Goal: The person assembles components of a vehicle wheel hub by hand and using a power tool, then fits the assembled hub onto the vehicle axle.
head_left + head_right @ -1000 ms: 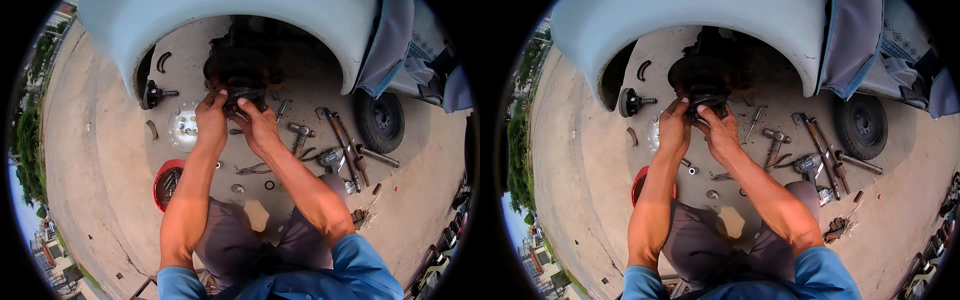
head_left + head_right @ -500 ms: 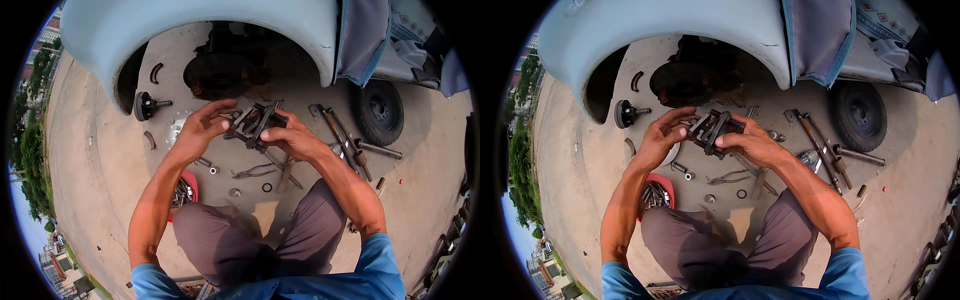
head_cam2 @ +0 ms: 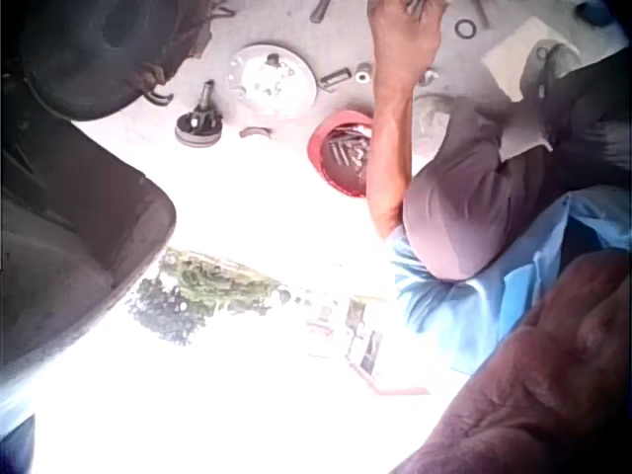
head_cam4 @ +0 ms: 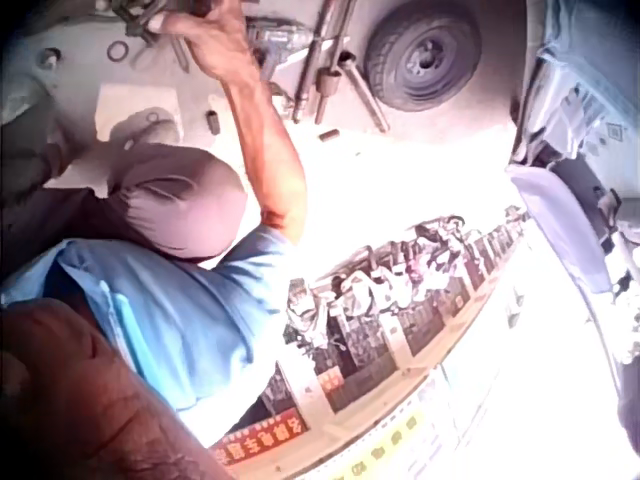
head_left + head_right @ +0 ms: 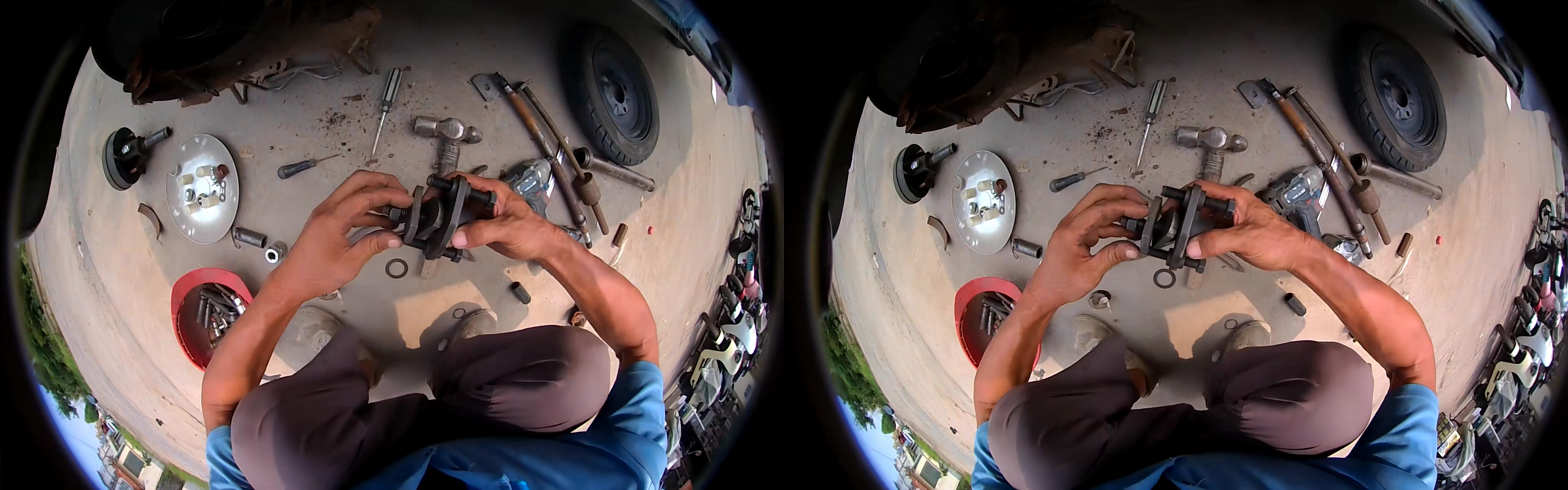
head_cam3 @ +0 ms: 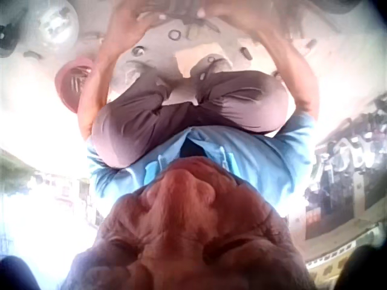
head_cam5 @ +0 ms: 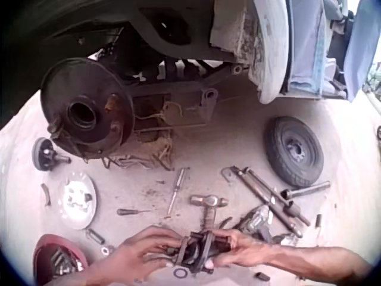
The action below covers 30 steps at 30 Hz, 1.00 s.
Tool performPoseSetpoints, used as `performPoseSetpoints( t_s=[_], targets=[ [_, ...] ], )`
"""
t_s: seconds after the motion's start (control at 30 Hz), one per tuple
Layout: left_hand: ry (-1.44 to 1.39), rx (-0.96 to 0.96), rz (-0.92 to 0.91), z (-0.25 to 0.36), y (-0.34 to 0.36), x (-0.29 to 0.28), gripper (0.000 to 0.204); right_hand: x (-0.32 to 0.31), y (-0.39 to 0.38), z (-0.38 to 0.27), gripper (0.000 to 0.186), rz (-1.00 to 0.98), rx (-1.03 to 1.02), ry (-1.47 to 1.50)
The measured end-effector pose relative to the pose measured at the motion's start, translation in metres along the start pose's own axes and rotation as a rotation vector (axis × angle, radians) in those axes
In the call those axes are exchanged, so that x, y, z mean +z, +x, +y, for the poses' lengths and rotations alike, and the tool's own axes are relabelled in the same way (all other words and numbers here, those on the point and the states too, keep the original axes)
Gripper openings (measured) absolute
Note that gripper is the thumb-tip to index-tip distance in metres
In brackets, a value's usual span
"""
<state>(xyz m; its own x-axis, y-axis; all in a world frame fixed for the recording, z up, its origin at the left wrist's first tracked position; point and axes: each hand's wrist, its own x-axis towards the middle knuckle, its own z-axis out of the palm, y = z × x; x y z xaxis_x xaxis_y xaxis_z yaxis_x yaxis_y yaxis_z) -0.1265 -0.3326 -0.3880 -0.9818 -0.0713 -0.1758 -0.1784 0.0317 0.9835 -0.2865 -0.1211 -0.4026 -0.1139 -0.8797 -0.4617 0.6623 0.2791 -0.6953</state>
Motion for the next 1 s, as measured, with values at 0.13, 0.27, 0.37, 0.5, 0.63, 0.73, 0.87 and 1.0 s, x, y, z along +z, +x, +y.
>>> performPoseSetpoints(
  t_s=[0.13, 0.27, 0.37, 0.5, 0.63, 0.73, 0.87, 1.0],
  targets=[
    [0.148, 0.045, -0.037, -0.023, 0.002, 0.014, 0.027, -0.007, -0.011, 0.033, 0.058, 0.076, 0.014, 0.027],
    [0.621, -0.437, -0.314, -0.028, 0.01, 0.029, 0.027, -0.006, -0.022, 0.072, 0.053, 0.1, -0.005, 0.033],
    [0.259, -0.59, -0.178, -0.047, -0.007, 0.039, 0.029, -0.001, -0.028, 0.095, 0.049, 0.116, 0.003, 0.072],
    [-0.122, -0.257, 0.055, -0.074, -0.035, 0.06, 0.028, -0.001, -0.033, 0.122, 0.052, 0.173, 0.049, 0.208],
    [0.049, -0.06, -0.027, -0.079, -0.034, 0.066, 0.028, 0.005, -0.043, 0.133, 0.055, 0.233, 0.088, 0.237],
    [-0.001, -0.68, -0.082, -0.07, -0.031, 0.072, 0.026, 0.014, -0.046, 0.143, 0.056, 0.215, 0.025, 0.145],
    [0.061, -0.658, -0.136, -0.076, -0.042, 0.074, 0.025, 0.016, -0.053, 0.153, 0.056, 0.26, 0.106, 0.207],
    [-0.189, -0.384, -0.061, -0.086, -0.056, 0.08, 0.027, 0.019, -0.058, 0.159, 0.056, 0.285, 0.104, 0.212]
  ],
)
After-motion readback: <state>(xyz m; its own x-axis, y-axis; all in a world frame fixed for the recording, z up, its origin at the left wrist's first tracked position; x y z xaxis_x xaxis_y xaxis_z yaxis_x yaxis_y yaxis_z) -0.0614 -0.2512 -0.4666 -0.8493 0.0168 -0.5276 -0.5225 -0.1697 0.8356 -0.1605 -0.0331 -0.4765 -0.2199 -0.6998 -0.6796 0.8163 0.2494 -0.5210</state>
